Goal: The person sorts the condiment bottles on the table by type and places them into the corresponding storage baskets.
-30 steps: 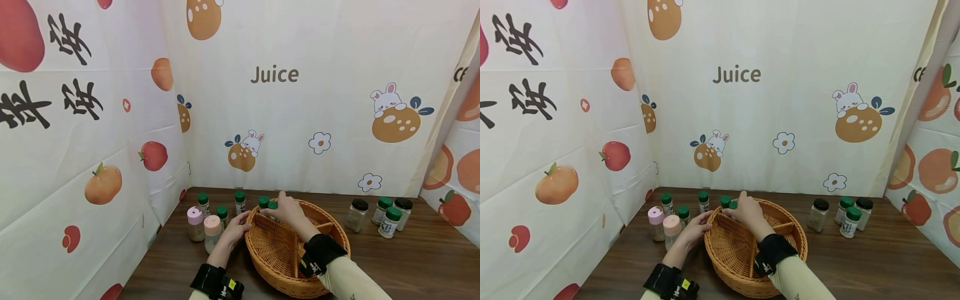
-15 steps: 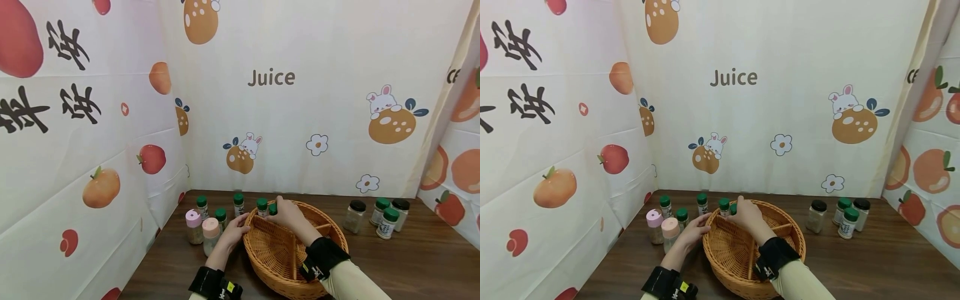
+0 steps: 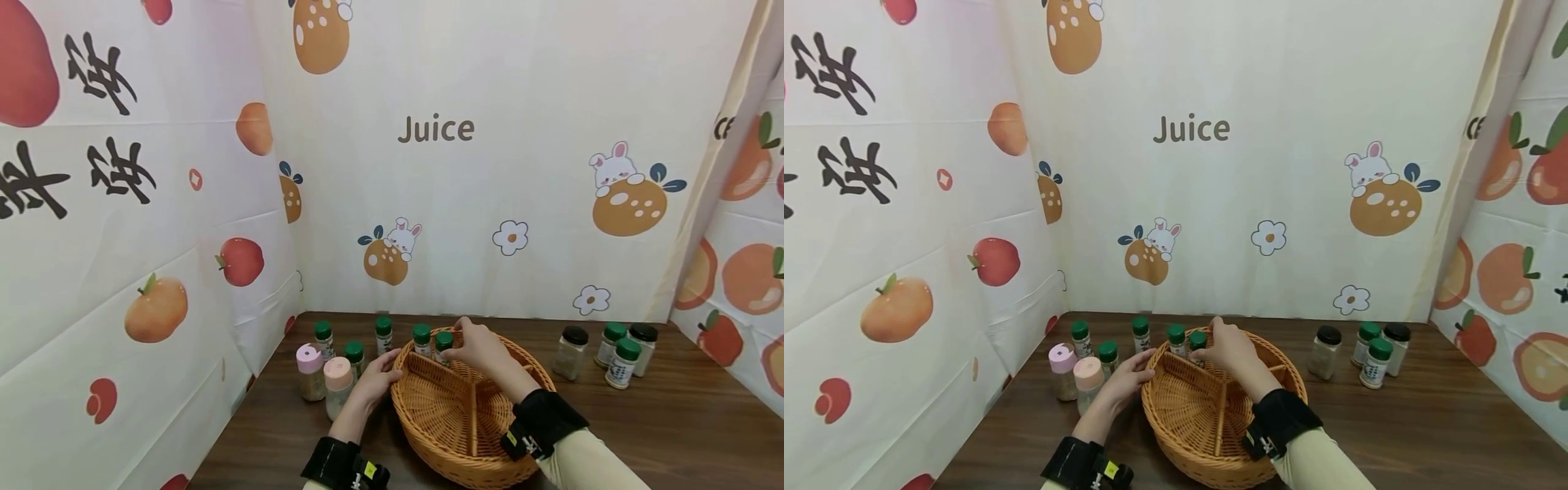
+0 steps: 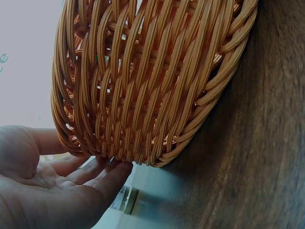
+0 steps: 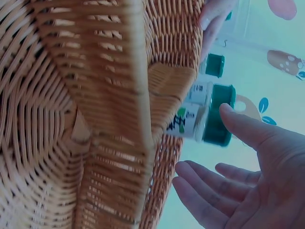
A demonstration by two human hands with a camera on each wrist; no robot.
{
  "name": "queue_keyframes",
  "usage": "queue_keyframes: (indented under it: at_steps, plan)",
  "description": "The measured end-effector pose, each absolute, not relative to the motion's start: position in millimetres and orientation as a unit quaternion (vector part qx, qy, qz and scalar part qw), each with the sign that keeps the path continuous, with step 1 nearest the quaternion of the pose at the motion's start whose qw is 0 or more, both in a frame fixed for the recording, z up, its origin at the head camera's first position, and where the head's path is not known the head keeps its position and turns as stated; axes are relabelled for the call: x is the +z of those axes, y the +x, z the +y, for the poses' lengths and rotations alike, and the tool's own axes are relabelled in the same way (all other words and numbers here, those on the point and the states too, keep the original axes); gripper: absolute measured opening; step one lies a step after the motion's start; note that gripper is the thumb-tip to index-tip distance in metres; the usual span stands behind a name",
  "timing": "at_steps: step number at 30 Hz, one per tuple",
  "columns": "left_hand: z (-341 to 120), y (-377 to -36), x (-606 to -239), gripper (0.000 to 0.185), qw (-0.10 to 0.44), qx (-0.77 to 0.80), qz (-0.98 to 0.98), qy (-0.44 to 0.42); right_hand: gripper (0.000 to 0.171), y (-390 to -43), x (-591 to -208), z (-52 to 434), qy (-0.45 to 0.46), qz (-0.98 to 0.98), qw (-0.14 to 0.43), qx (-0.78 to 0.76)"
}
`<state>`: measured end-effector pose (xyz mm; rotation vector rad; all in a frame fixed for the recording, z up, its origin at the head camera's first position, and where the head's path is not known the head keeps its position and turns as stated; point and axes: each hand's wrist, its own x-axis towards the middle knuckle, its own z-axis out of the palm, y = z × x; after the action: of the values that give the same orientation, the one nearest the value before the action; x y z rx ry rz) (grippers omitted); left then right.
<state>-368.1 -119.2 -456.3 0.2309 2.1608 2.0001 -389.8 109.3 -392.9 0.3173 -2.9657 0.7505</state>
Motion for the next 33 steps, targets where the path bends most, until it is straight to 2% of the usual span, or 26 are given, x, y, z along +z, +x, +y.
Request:
queue_keyframes:
  at_steps: [12,21,33]
  plan:
    - [-119.9,-370.7,-459.6,0.056,0.090,0.669,0.733,0.079,0.049,-389.0,-379.1,146.9,0.107,-0.961,0.041,0.253]
    - [-119.1,-370.6,-459.4,0.056,0.093,0.669,0.734,0.074,0.034,-386.6,-369.8,179.5,0.080,-0.965,0.087,0.235]
    - [-118.6,-369.5,-458.8,0.056,0.092,0.668,0.735,0.073,0.034,-384.6,-366.1,228.8,0.043,-0.969,0.127,0.210]
